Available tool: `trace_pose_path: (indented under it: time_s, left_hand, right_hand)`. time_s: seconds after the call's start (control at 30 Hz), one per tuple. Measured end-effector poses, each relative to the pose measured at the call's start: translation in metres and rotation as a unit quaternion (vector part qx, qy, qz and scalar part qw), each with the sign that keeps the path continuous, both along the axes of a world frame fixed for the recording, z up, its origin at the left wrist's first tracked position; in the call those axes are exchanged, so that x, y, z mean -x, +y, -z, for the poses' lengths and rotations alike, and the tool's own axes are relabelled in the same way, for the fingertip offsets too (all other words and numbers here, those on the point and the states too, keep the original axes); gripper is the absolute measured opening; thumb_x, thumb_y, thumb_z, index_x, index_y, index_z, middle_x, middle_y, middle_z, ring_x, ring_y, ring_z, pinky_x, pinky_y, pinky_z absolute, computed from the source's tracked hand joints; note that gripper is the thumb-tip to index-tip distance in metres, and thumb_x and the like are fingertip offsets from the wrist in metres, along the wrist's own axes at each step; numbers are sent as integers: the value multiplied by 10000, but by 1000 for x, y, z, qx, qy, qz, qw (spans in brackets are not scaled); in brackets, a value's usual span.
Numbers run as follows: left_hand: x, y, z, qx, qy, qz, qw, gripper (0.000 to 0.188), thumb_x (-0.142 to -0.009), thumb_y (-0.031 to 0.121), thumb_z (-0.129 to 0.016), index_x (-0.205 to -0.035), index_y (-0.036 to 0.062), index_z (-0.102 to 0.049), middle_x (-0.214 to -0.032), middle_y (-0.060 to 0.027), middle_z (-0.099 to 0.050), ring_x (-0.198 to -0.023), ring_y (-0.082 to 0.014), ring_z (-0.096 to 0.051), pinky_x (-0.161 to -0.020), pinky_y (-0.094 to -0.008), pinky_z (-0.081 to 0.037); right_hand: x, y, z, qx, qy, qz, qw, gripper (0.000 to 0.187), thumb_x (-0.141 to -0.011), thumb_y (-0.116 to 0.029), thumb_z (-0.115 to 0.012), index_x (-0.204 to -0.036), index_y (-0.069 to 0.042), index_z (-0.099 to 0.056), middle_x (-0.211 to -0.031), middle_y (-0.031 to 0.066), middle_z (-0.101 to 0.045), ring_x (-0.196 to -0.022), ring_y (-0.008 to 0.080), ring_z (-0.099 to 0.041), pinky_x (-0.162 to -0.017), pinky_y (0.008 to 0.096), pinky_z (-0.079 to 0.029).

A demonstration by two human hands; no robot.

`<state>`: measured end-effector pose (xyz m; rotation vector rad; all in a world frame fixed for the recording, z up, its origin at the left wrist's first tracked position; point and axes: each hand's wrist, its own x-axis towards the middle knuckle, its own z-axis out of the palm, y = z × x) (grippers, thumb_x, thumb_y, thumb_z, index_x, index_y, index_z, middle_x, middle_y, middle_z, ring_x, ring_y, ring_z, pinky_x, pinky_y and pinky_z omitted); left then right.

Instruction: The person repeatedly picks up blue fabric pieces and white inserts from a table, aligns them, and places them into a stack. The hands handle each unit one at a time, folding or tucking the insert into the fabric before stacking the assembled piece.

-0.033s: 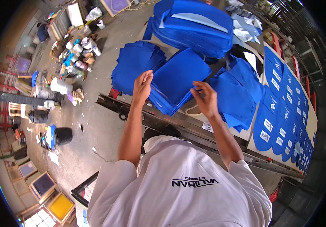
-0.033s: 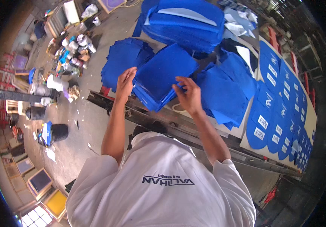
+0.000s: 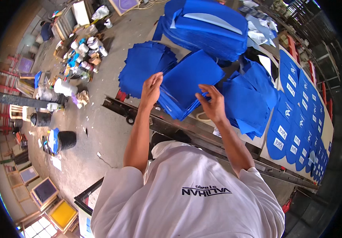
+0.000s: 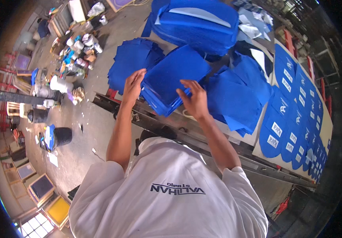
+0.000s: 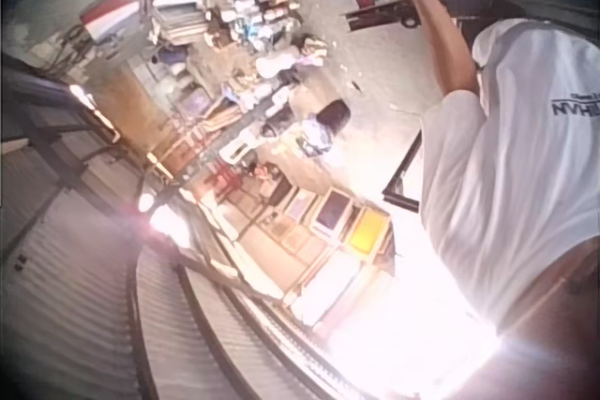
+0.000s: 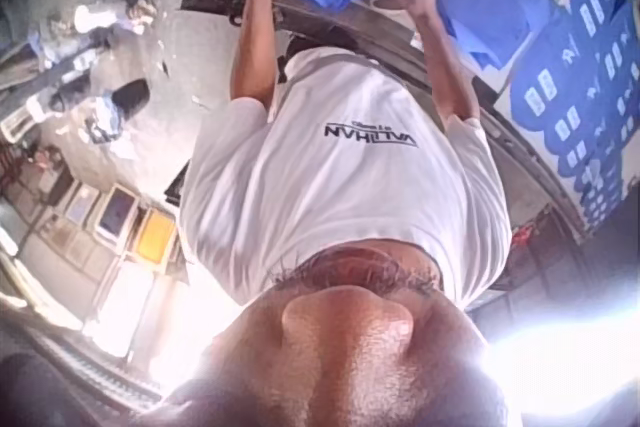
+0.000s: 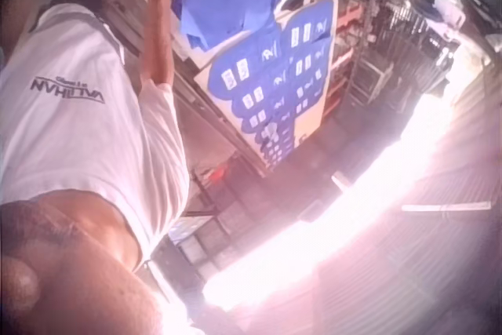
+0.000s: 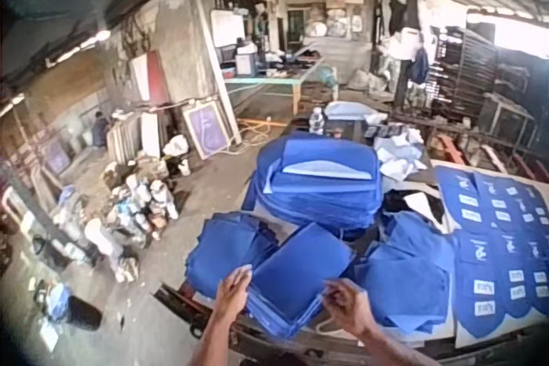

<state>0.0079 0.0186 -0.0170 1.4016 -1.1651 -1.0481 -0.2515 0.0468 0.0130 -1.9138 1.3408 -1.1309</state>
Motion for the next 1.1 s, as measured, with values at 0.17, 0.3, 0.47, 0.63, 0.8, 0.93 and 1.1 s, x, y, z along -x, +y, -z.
trace_pose_path:
  time_s: [0.17,0.3,0.47,0.63,0.8,0.93,1.1]
  left_hand:
    - [-13,11,-17,0,59,50,997,455,-1013,302,-563,-1290,-58,-594,-1244,-204,-657,-1194,-244,-612,-1009,-324,-459]
    - [-33,3,-9,-29,173,45,984,408,-1034,290,-531,-1291,-22,-584,-1226,-213,-663,-1177,-286,-629,-1060,-399,-436]
    - [-55,6,-4,-83,184,64,977,319,-1020,261,-566,-1201,5,-630,-1103,-150,-709,-1006,-221,-684,-905,-342,-510]
    - [-83,1,6,-133,193,132,963,297,-1017,247,-574,-1174,4,-643,-1066,-118,-718,-969,-180,-679,-858,-304,-506]
    - [-99,-19,10,-154,170,175,957,290,-1016,251,-579,-1156,7,-651,-1042,-90,-721,-937,-151,-672,-838,-287,-499]
    - [-98,-33,-1,-148,176,214,949,310,-1003,269,-607,-1147,-2,-652,-1033,-97,-725,-927,-146,-673,-835,-295,-501]
    - [-98,-38,2,-150,182,255,938,299,-1008,269,-594,-1150,11,-652,-1033,-100,-718,-920,-155,-671,-831,-291,-500]
  right_hand:
    - [-59,-6,13,25,168,-24,985,612,-717,-268,-837,-1265,-102,-619,-1307,79,-603,-1218,296,-554,-1014,437,-423]
    - [-75,-10,9,47,245,-9,968,737,-659,-312,-860,-1317,-122,-586,-1378,52,-557,-1292,282,-501,-1075,458,-361]
    - [-75,-11,18,9,215,25,976,527,-723,-233,-849,-1199,-91,-672,-1361,86,-614,-1295,280,-551,-1076,451,-414]
    - [-54,-21,19,-49,136,51,988,392,-742,-241,-847,-1060,-51,-716,-1179,103,-709,-1112,310,-669,-930,413,-538]
    - [-102,-10,-3,-19,273,87,958,542,-698,-208,-866,-1190,-79,-677,-1333,114,-624,-1238,321,-590,-1025,418,-488]
    - [-98,-9,-2,-86,259,96,957,567,-696,-226,-857,-1215,-105,-663,-1431,90,-555,-1303,324,-536,-1061,412,-467]
    - [-83,-15,-7,-162,163,80,970,428,-699,-230,-857,-1076,-80,-721,-1402,109,-584,-1304,310,-543,-1075,415,-456]
